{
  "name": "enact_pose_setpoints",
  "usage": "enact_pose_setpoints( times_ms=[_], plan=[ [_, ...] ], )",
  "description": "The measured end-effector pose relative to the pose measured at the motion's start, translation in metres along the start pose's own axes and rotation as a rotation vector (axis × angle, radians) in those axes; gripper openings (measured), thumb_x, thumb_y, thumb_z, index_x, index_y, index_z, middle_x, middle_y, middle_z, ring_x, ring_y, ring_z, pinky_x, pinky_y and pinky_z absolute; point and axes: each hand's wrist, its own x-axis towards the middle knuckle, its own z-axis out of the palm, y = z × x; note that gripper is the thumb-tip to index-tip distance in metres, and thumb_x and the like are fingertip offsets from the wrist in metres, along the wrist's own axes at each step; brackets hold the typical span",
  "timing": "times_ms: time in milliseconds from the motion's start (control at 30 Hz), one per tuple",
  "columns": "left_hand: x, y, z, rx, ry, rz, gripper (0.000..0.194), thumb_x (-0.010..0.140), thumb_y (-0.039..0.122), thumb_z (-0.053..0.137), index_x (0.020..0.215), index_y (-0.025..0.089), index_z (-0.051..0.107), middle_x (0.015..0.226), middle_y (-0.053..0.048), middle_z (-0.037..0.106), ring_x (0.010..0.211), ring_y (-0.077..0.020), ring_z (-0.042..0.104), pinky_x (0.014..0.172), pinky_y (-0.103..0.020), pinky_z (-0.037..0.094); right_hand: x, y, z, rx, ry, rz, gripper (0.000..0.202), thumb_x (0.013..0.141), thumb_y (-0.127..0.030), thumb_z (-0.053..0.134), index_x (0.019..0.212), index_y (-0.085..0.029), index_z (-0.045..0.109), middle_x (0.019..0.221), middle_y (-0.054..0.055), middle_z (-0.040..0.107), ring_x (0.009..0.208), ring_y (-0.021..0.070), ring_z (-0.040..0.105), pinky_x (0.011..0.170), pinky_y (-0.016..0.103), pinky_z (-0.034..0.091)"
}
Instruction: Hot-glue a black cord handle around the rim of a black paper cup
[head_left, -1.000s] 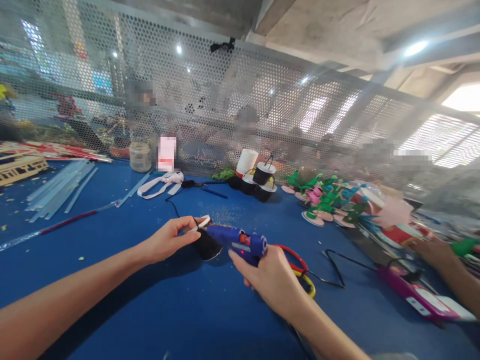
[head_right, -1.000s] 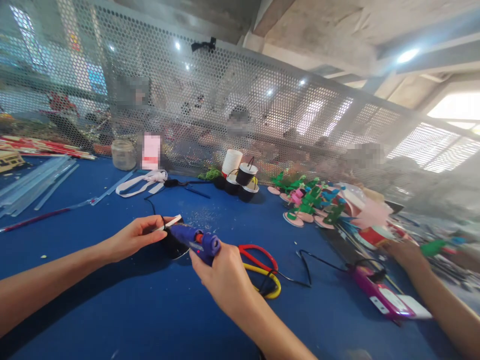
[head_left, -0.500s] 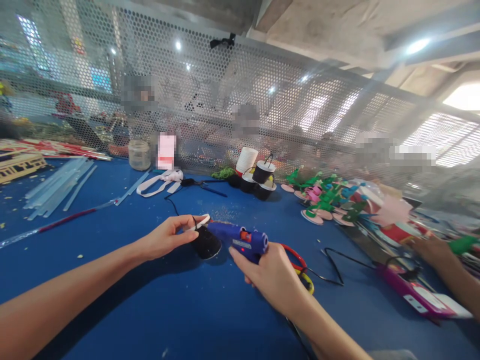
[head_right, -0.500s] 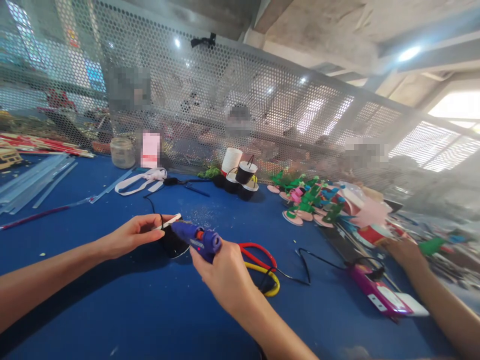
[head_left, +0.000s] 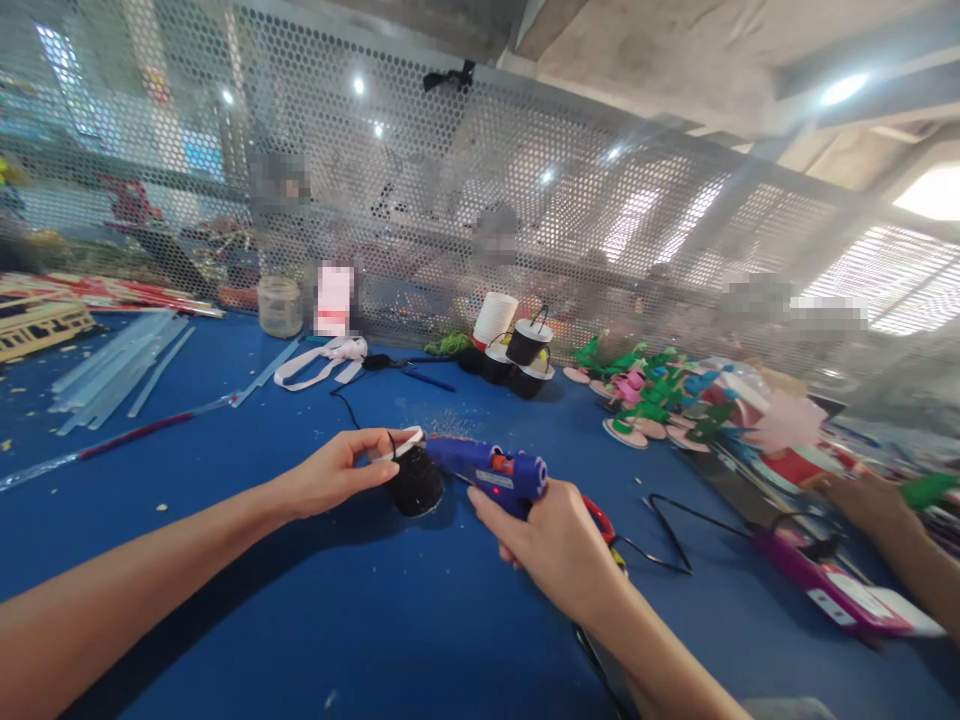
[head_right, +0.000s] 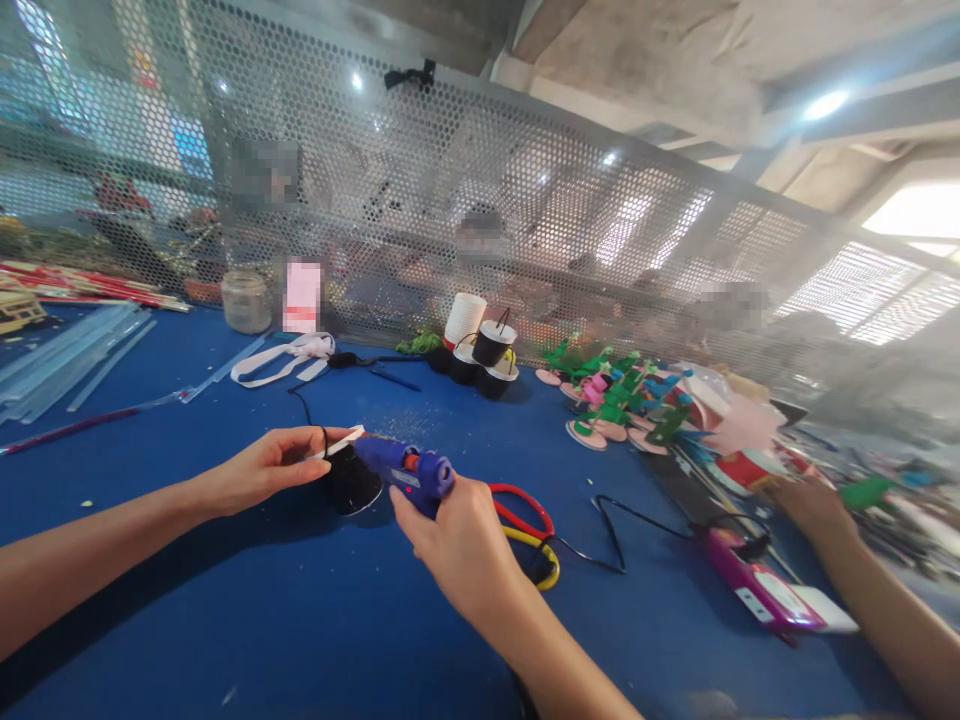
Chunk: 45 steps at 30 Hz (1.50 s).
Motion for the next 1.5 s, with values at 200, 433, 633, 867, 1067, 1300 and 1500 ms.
enact_pose_setpoints(
  times_ms=[200, 433, 633, 867, 1067, 1300, 1500],
  plan=[
    [0.0005, -0.0003, -0.0003, 0.011, 0.002, -0.012, 0.024, 0.075, 0.032, 0.052, 0.060, 0.017, 0.039, 0.120, -0.009, 0.052, 0.116, -0.0230, 0.041, 0.093, -0.039, 0.030, 0.0004, 0.0021, 0.0008, -0.006, -0.003, -0.039, 0.025, 0.068, -0.037, 0.053, 0.052, -0.018, 0.047, 0.032, -0.004, 0.046, 0.028, 0.0111, 0.045, 0.029, 0.020, 0.034],
    [0.0002, -0.0014, -0.0012, -0.019, -0.010, -0.001, 0.025, 0.075, 0.027, 0.052, 0.058, 0.016, 0.037, 0.121, -0.012, 0.051, 0.116, -0.0248, 0.041, 0.089, -0.036, 0.031, 0.0005, 0.0021, 0.0002, 0.006, -0.018, -0.046, 0.024, 0.067, -0.035, 0.054, 0.051, -0.019, 0.047, 0.031, -0.005, 0.045, 0.027, 0.0101, 0.044, 0.030, 0.019, 0.034],
    [0.0009, 0.0005, 0.0003, -0.056, -0.001, -0.008, 0.029, 0.072, 0.028, 0.055, 0.056, 0.015, 0.035, 0.123, -0.013, 0.050, 0.117, -0.0264, 0.040, 0.088, -0.036, 0.031, 0.0019, -0.0006, -0.0024, 0.004, -0.032, 0.004, 0.025, 0.067, -0.035, 0.052, 0.049, -0.019, 0.045, 0.032, -0.005, 0.043, 0.027, 0.0092, 0.042, 0.030, 0.019, 0.033],
    [0.0008, 0.0008, 0.0000, -0.078, 0.001, -0.011, 0.029, 0.072, 0.028, 0.056, 0.055, 0.015, 0.036, 0.127, -0.014, 0.046, 0.117, -0.0264, 0.039, 0.089, -0.036, 0.029, 0.0024, 0.0011, -0.0017, 0.016, -0.033, 0.020, 0.026, 0.068, -0.036, 0.052, 0.050, -0.018, 0.045, 0.033, -0.005, 0.044, 0.028, 0.0088, 0.042, 0.030, 0.018, 0.034],
    [0.0019, -0.0017, -0.0007, -0.095, -0.008, 0.012, 0.029, 0.071, 0.027, 0.057, 0.055, 0.015, 0.037, 0.124, -0.015, 0.048, 0.118, -0.0278, 0.038, 0.090, -0.038, 0.028, 0.0042, 0.0039, -0.0018, 0.016, -0.012, 0.016, 0.026, 0.067, -0.035, 0.053, 0.050, -0.018, 0.045, 0.032, -0.005, 0.044, 0.028, 0.0088, 0.042, 0.030, 0.018, 0.034],
    [0.0005, -0.0041, -0.0022, -0.099, -0.016, 0.014, 0.027, 0.073, 0.024, 0.056, 0.056, 0.014, 0.037, 0.124, -0.014, 0.048, 0.116, -0.0271, 0.040, 0.090, -0.037, 0.029, 0.0035, 0.0011, -0.0027, 0.016, -0.039, 0.043, 0.024, 0.067, -0.036, 0.053, 0.052, -0.018, 0.047, 0.033, -0.005, 0.044, 0.028, 0.0085, 0.043, 0.030, 0.018, 0.033],
    [0.0016, -0.0039, -0.0019, -0.085, -0.011, 0.005, 0.028, 0.073, 0.026, 0.056, 0.056, 0.014, 0.037, 0.125, -0.015, 0.047, 0.116, -0.0279, 0.040, 0.090, -0.038, 0.029, 0.0003, -0.0017, -0.0016, -0.002, -0.052, 0.009, 0.022, 0.066, -0.035, 0.054, 0.052, -0.018, 0.049, 0.032, -0.005, 0.045, 0.028, 0.0097, 0.043, 0.030, 0.019, 0.035]
  ],
)
